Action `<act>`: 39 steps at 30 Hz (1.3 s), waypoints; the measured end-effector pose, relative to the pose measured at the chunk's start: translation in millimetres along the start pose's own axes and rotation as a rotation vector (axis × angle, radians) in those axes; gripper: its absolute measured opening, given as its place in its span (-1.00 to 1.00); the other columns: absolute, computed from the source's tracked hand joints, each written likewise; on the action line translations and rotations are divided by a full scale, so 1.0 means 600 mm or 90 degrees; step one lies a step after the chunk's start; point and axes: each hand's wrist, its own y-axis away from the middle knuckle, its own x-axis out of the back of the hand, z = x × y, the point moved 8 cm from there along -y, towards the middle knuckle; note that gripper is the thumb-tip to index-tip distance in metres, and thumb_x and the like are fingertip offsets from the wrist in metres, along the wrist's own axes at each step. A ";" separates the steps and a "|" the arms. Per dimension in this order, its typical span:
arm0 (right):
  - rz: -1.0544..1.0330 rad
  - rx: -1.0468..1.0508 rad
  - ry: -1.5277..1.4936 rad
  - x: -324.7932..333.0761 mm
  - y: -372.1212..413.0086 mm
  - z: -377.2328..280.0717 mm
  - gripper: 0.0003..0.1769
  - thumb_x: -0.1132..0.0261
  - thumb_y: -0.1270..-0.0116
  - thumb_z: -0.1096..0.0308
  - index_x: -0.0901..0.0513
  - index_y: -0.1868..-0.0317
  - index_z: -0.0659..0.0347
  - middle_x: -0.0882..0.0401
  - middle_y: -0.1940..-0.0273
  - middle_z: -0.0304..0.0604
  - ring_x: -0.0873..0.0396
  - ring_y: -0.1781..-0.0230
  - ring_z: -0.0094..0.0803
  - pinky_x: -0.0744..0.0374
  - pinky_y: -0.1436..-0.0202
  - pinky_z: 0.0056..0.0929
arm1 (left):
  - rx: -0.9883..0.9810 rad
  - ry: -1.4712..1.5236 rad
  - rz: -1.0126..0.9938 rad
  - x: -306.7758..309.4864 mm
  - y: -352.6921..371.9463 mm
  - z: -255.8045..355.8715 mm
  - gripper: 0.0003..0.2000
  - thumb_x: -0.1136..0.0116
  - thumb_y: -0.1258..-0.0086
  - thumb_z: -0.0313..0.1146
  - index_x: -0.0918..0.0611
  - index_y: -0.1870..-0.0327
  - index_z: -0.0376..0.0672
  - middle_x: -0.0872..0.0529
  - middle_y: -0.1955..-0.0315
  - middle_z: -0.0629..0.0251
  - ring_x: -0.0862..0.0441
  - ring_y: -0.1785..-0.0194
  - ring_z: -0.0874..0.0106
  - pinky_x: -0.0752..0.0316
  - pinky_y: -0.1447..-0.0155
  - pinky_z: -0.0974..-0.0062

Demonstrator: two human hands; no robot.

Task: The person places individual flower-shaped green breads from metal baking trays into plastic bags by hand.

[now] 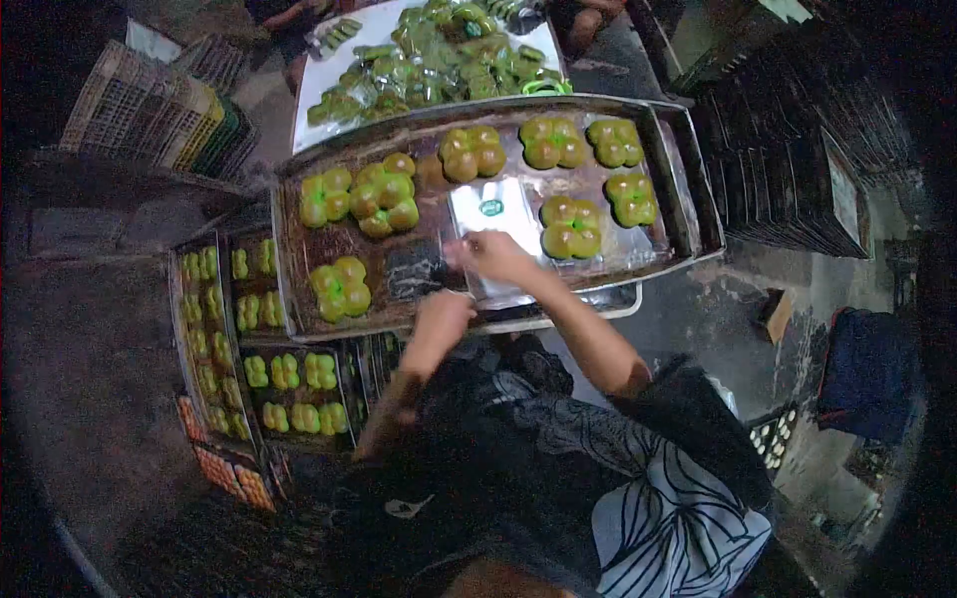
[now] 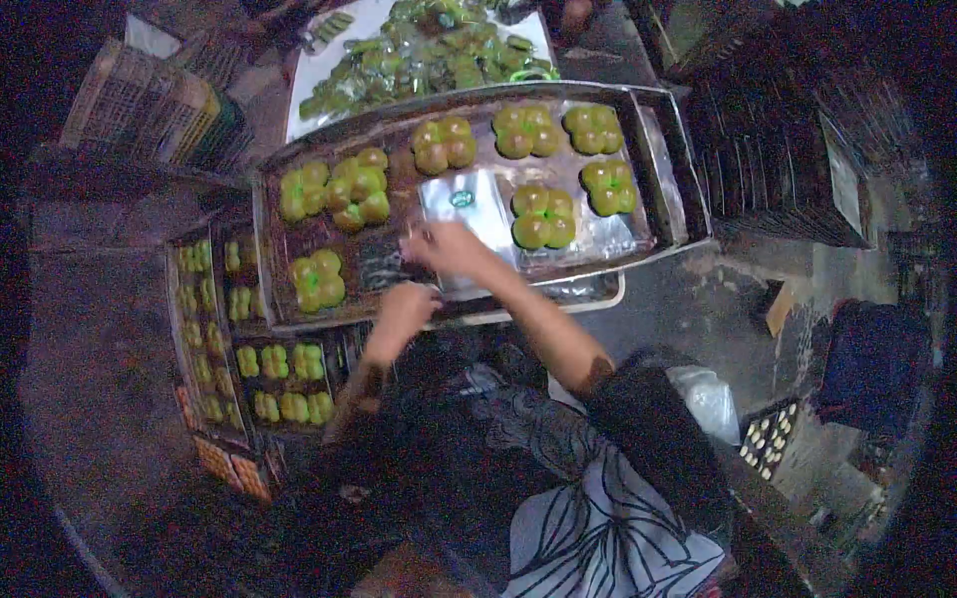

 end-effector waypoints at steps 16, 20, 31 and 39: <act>0.232 -0.053 -1.061 0.001 0.030 -0.044 -0.30 0.05 -0.22 -0.12 -0.08 -0.25 0.12 -0.46 0.15 -0.08 -0.47 0.34 -0.35 -0.48 0.19 -0.39 | 0.061 0.911 0.560 0.093 0.027 0.007 -0.70 -0.01 -0.20 -0.50 -0.44 0.01 -0.12 -0.48 0.12 0.29 -0.44 0.10 0.46 -0.44 0.21 0.56; -0.088 -0.209 -0.885 -0.161 0.006 -0.016 -0.38 0.05 -0.27 -0.02 -0.09 -0.23 0.12 -0.32 -0.07 0.09 -0.41 0.03 0.00 -0.39 0.01 -0.12 | 0.178 1.401 0.405 0.059 0.022 -0.122 -0.68 0.11 -0.29 -0.33 -0.34 -0.07 -0.15 -0.49 0.15 0.21 -0.46 0.09 0.37 -0.42 -0.01 0.35; 0.369 0.338 0.381 -0.023 -0.072 -0.143 -0.48 -0.30 0.13 0.28 -0.47 0.04 0.01 -0.26 -0.05 0.19 -0.27 -0.04 0.06 -0.28 -0.02 -0.07 | 0.184 1.436 1.133 0.156 0.196 -0.267 -0.40 0.11 -0.08 -0.21 -0.12 -0.19 -0.16 -0.27 -0.10 -0.03 -0.16 -0.23 0.06 -0.16 -0.19 -0.02; 0.289 0.331 0.203 -0.047 0.074 -0.284 -0.50 -0.42 0.29 0.26 -0.57 0.22 0.23 -0.48 0.08 -0.09 -0.47 0.13 -0.14 -0.47 0.08 -0.24 | -0.142 1.375 0.595 0.231 0.106 -0.074 -0.41 0.23 -0.21 -0.02 -0.15 -0.22 -0.16 -0.24 -0.17 0.05 -0.20 -0.21 0.10 -0.11 -0.26 0.21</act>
